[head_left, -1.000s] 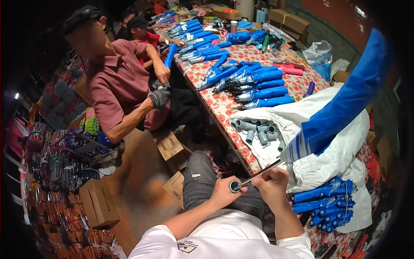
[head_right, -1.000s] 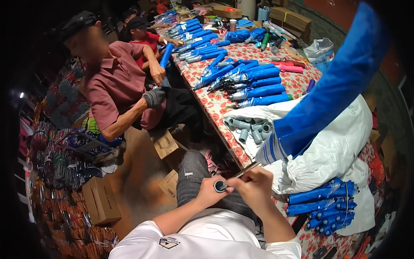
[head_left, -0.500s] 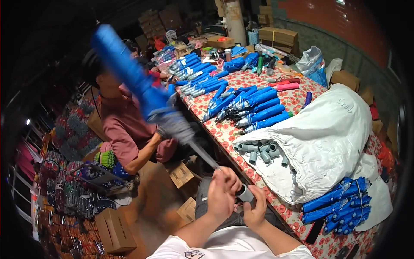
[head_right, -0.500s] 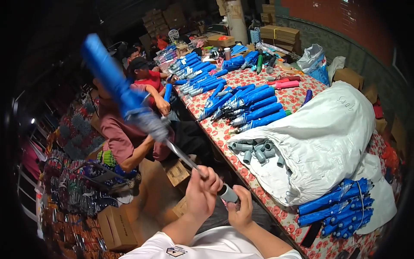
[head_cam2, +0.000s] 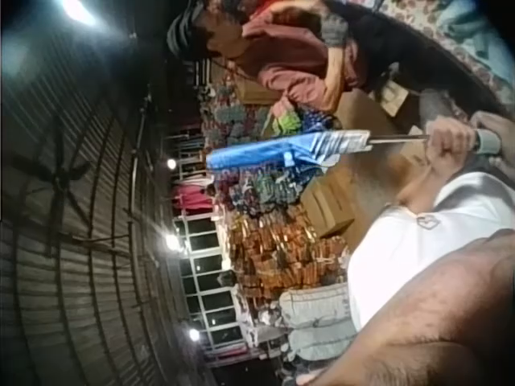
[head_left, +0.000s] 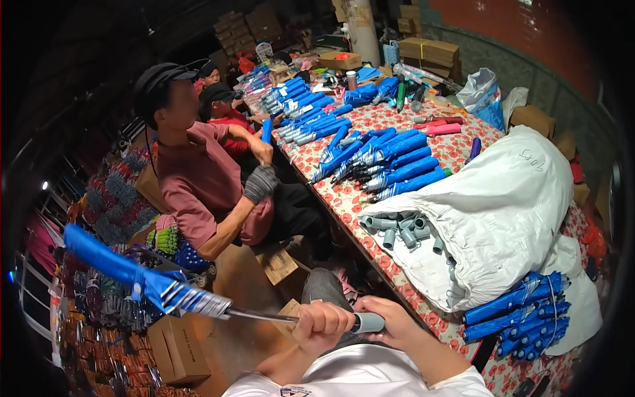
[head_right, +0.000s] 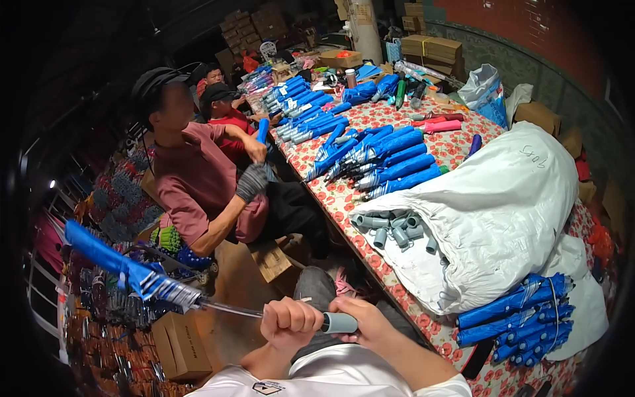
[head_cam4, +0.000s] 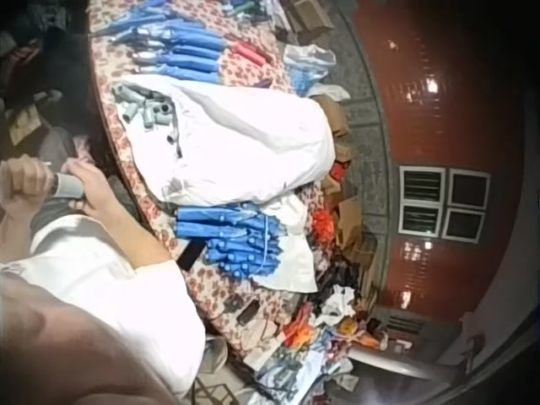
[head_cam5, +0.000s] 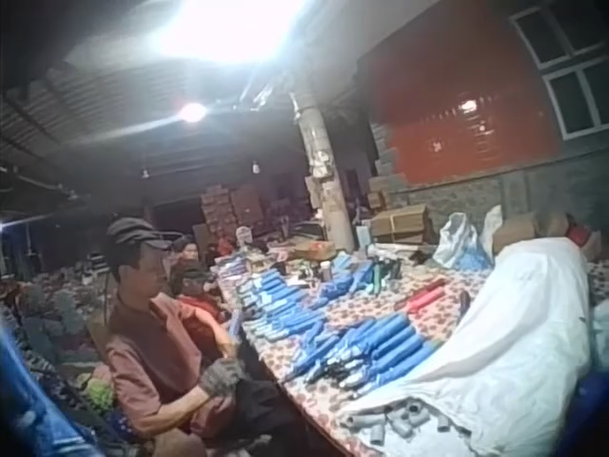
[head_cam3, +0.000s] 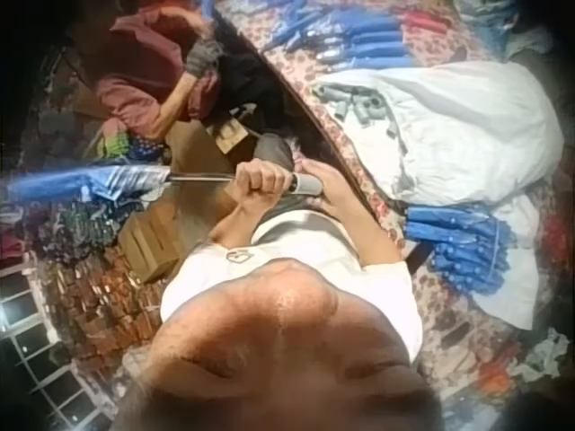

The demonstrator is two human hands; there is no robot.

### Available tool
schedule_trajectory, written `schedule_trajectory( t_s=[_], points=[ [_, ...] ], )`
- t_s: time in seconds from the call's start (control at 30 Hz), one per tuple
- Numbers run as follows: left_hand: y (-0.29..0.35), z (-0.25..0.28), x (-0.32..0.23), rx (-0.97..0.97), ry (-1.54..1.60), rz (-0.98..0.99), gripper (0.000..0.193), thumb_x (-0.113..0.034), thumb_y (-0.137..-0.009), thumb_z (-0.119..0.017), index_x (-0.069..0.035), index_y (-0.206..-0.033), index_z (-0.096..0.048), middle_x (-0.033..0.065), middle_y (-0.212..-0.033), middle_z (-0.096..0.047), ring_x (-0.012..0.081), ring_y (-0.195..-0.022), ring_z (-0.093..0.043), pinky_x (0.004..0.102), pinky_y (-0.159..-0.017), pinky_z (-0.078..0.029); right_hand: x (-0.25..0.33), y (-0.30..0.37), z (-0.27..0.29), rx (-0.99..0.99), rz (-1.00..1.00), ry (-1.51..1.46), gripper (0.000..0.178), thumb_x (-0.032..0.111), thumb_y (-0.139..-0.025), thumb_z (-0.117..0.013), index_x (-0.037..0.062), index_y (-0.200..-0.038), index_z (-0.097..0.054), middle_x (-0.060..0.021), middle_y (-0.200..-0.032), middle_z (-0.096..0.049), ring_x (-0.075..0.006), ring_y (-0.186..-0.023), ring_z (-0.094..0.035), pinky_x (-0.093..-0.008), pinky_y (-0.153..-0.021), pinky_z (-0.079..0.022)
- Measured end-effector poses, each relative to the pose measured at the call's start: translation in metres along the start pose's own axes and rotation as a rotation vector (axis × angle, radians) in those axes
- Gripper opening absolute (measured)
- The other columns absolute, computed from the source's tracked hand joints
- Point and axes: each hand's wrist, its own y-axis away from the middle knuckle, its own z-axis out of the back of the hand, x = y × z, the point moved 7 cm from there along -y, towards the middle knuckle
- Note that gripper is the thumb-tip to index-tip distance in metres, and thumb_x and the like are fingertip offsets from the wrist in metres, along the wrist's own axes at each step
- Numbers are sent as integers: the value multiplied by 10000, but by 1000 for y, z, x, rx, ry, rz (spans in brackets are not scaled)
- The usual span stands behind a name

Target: Assembling components of blue umbrellas at a production table.

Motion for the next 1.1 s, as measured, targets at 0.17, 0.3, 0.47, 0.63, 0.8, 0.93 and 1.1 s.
schedule_trajectory(
  t_s=[0.17,0.3,0.47,0.63,0.8,0.93,1.1],
  points=[
    [-4,9,-5,-31,24,-2,538,-375,-1030,-290,-179,-531,-249,-36,-416,-223,94,-343,-119,257,-359,-188,45,19,-21,86,944,510,296,254,-931,-570,12,-1098,-543,-87,-945,-614,-181,-773,-574,-286,-637,-478],
    [-1,2,0,35,60,41,546,-386,-1031,-289,-176,-529,-254,-41,-417,-221,97,-340,-122,255,-359,-186,-13,2,-11,340,-512,-256,279,206,-875,-643,29,-1077,-568,-98,-996,-608,-211,-891,-581,-288,-732,-483],
    [-1,-2,-3,-33,108,-17,553,-394,-1031,-287,-174,-526,-255,-41,-421,-216,96,-341,-124,264,-358,-184,39,33,-32,108,853,612,279,169,-832,-691,23,-1046,-587,-101,-999,-607,-194,-867,-583,-278,-671,-480],
    [10,-2,-3,108,13,82,559,-395,-1033,-286,-169,-523,-251,-41,-431,-208,101,-361,-126,286,-366,-197,-1,-4,-15,317,-258,437,360,136,-752,-737,18,-1056,-585,-103,-1015,-606,-201,-850,-575,-296,-716,-477],
    [-3,6,-3,-163,-122,-102,571,-396,-1037,-278,-160,-518,-249,-33,-437,-223,113,-373,-127,299,-387,-216,47,35,-58,-309,1271,1331,446,133,-727,-725,22,-1127,-563,-100,-1031,-609,-201,-801,-581,-318,-725,-483],
    [8,-41,6,387,-61,120,583,-404,-1040,-263,-151,-515,-251,-27,-436,-245,125,-377,-133,299,-402,-227,56,25,-61,-244,1239,1184,412,118,-682,-724,22,-1057,-583,-97,-947,-614,-214,-741,-582,-316,-685,-486],
    [0,6,7,-162,-199,96,585,-399,-1042,-271,-148,-514,-248,-16,-440,-264,131,-380,-141,305,-409,-233,66,13,-58,-111,1159,970,358,94,-606,-722,23,-940,-617,-92,-807,-623,-235,-642,-583,-314,-618,-491]
  ],
)
